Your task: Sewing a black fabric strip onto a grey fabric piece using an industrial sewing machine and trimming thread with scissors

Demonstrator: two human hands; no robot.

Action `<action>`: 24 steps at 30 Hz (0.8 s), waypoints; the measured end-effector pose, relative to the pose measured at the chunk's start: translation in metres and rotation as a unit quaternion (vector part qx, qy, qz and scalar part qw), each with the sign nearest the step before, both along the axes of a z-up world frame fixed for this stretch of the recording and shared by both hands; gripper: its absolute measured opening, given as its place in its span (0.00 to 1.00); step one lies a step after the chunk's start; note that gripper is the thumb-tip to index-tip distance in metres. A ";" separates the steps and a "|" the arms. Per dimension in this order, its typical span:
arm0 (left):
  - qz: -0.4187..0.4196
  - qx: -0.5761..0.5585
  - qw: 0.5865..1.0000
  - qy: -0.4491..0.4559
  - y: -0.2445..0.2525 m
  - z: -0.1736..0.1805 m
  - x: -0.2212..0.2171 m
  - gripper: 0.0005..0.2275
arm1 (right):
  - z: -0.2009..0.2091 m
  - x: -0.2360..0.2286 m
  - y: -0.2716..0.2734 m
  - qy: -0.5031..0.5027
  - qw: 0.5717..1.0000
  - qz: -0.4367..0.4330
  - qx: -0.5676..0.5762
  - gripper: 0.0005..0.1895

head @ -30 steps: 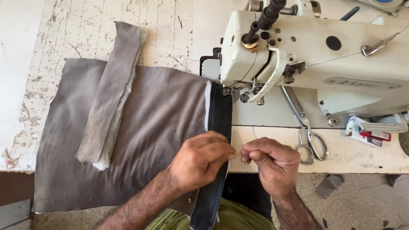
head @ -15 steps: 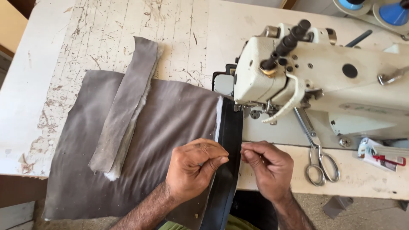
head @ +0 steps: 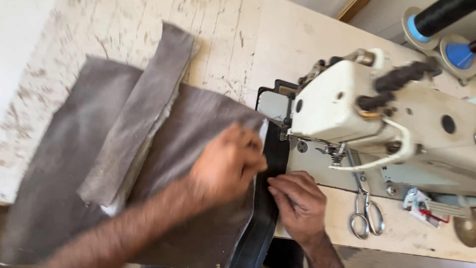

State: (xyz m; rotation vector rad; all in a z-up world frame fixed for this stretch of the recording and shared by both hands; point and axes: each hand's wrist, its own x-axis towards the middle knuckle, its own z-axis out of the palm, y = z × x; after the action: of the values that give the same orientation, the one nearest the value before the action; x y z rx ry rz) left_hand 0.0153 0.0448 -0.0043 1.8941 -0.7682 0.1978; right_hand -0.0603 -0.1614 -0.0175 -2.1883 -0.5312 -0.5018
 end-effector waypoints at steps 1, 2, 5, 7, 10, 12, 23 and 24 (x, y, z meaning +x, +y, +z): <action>-0.011 0.012 1.000 0.005 0.000 -0.003 0.014 0.05 | 0.003 0.001 0.005 -0.004 0.999 0.000 -0.037 0.04; -0.023 0.024 0.999 0.009 0.000 -0.006 0.028 0.08 | 0.006 0.002 0.012 -0.008 0.997 0.001 -0.074 0.06; -0.081 0.041 0.993 0.079 -0.005 -0.007 0.071 0.13 | 0.004 -0.001 0.020 -0.001 0.997 -0.018 -0.081 0.05; -0.108 0.084 0.985 0.106 -0.012 -0.007 0.090 0.06 | 0.000 0.001 0.024 -0.001 0.995 -0.022 -0.094 0.05; -0.144 0.146 0.963 0.176 -0.022 -0.012 0.109 0.02 | -0.008 0.004 0.026 -0.013 0.994 -0.030 -0.107 0.05; -0.160 0.151 0.948 0.228 -0.034 -0.027 0.112 0.01 | -0.007 0.000 0.029 -0.014 0.992 -0.035 -0.120 0.05; -0.140 0.215 0.964 0.074 -0.036 -0.037 0.112 0.06 | -0.014 0.006 0.043 -0.016 0.983 -0.071 -0.166 0.06; -0.140 0.210 0.965 0.073 -0.039 -0.040 0.111 0.06 | -0.014 0.005 0.044 -0.016 0.983 -0.070 -0.171 0.06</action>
State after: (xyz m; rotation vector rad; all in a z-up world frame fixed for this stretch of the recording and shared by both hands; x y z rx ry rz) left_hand 0.1260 0.0056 -0.0444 2.1339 -1.0230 -0.3028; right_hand -0.0554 -0.1177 -0.0317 -2.5634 -0.5138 -0.5544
